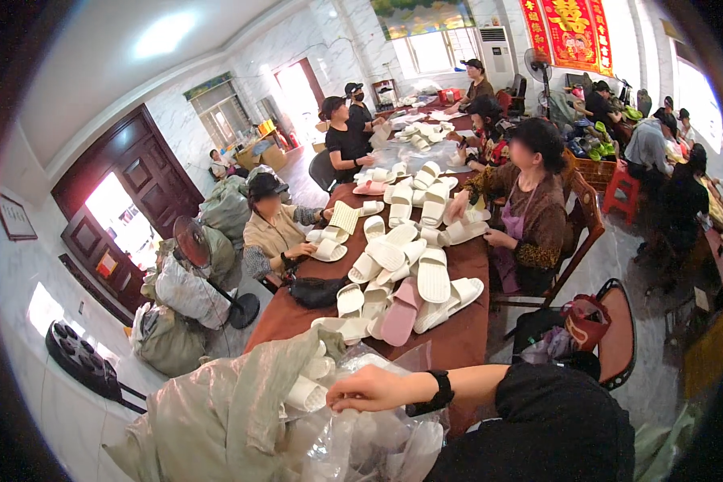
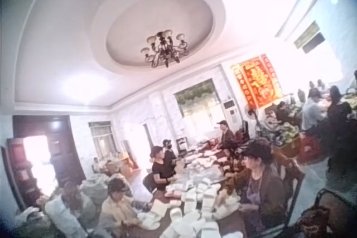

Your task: Sort and organize white shoe soles from a large bag onto a workstation table and into plastic bags.

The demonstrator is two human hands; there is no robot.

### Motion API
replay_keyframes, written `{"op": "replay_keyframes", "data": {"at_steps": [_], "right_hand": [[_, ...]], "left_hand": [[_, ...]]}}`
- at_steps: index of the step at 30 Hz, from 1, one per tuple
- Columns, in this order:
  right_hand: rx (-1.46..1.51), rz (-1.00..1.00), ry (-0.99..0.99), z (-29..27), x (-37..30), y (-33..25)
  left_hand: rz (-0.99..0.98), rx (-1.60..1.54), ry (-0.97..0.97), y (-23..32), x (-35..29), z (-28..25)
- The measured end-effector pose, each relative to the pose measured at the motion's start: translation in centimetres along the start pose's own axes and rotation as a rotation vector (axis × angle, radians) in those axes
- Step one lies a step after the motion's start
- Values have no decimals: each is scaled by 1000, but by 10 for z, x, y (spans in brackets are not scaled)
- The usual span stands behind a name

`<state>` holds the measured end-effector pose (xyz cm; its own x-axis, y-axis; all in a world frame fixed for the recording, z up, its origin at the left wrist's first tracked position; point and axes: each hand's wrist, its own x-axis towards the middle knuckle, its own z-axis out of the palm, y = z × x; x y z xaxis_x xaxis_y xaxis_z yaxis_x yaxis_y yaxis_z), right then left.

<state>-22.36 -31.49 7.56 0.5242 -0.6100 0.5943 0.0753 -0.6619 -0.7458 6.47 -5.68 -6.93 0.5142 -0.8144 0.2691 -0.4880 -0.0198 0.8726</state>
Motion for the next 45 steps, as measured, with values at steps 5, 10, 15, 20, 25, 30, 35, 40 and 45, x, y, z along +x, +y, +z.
{"op": "replay_keyframes", "data": {"at_steps": [5,10,15,20,25,30,35,40,45], "right_hand": [[-352,-228,149,-3,8,2],[-277,-284,230,1,12,13],[-277,-331,120,9,4,-30],[437,-67,-914,31,-38,-36],[439,427,-980,81,-114,72],[1134,634,-307,105,-90,67],[943,946,93,116,-81,95],[924,853,3,114,-79,88],[892,889,7,114,-71,86]], "left_hand": [[478,439,213,80,5,4],[263,277,187,73,8,2],[118,192,472,104,9,0],[-212,-215,701,94,8,-24],[-260,-289,738,97,5,-34],[-348,-431,728,52,-9,-36],[-328,-338,810,60,-9,-25],[-308,341,629,13,-56,-46],[-672,-37,336,37,-68,-48]]}}
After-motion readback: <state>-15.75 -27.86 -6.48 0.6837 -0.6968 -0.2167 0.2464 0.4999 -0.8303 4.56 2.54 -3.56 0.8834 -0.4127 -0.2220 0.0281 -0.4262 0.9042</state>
